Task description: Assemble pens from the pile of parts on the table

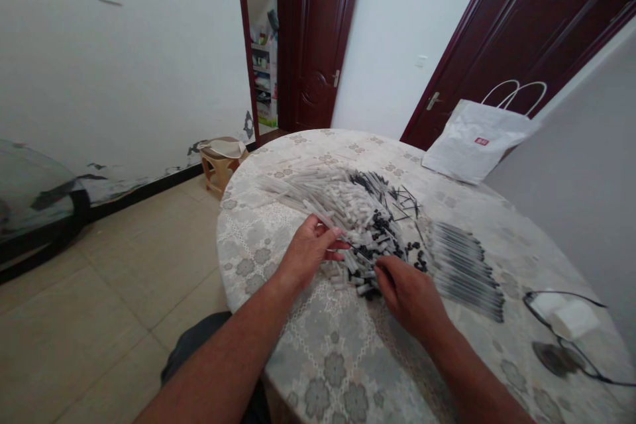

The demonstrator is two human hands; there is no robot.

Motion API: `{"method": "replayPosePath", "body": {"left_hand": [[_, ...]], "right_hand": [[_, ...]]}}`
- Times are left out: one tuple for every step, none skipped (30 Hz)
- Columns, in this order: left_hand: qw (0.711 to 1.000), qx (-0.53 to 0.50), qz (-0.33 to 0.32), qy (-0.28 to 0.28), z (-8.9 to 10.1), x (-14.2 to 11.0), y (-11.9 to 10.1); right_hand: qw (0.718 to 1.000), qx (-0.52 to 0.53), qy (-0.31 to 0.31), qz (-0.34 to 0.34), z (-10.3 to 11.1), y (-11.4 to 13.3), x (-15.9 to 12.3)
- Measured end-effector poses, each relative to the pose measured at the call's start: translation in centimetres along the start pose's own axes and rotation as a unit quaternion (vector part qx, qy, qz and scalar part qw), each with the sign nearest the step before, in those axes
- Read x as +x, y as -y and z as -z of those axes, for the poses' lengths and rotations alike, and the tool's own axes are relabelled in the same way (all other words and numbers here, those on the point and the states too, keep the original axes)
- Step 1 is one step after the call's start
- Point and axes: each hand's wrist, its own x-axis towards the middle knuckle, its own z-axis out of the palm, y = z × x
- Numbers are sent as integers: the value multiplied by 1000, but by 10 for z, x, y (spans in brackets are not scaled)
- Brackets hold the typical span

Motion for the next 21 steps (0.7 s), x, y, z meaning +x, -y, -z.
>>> {"method": "replayPosePath", "body": {"left_hand": [[1000,1,5,7,-1,-1,1],[1000,1,11,15,-3,-2,2],[1000,1,18,23,-4,-3,3],[999,1,25,30,-5,-4,4],[999,1,31,40,-6,-5,6],[998,0,37,53,-7,-6,7],[997,-1,43,68,-8,-7,8],[995,-5,50,84,-8,-8,9],[993,-12,56,99,-8,-9,10],[991,-23,63,113,-9,-10,11],[988,-36,74,128,-9,-11,11],[985,-49,86,144,-9,-12,11],[980,-62,100,159,-9,-13,12],[976,-74,111,172,-9,-14,12],[972,-84,120,183,-9,-14,13],[969,-93,126,191,-9,-15,13],[967,-101,130,195,-10,-16,14],[965,-106,132,199,-10,-16,15],[964,-110,134,203,-10,-17,15],[962,-112,137,206,-11,-17,16],[961,-112,141,209,-11,-18,16]], "right_hand": [[1000,23,-15,3,0,2,0],[998,51,-28,5,0,4,0],[996,82,-37,5,1,7,1],[993,113,-41,3,1,10,1],[989,143,-38,-2,2,13,1],[984,174,-32,-9,2,15,0],[979,203,-24,-20,2,17,-1],[972,231,-16,-32,2,18,-2],[964,262,-9,-43,1,18,-3],[955,293,-6,-52,0,17,-5],[944,324,-6,-60,-1,15,-7],[934,351,-9,-68,-3,14,-8],[925,373,-14,-74,-5,12,-10],[917,390,-19,-79,-6,11,-11],[912,402,-24,-85,-7,10,-12],[907,410,-29,-91,-7,10,-12],[902,419,-34,-96,-7,11,-13],[897,428,-38,-101,-6,12,-12],[892,438,-42,-105,-4,13,-12],[886,448,-43,-109,-3,14,-11],[881,457,-43,-112,-1,15,-11]]}}
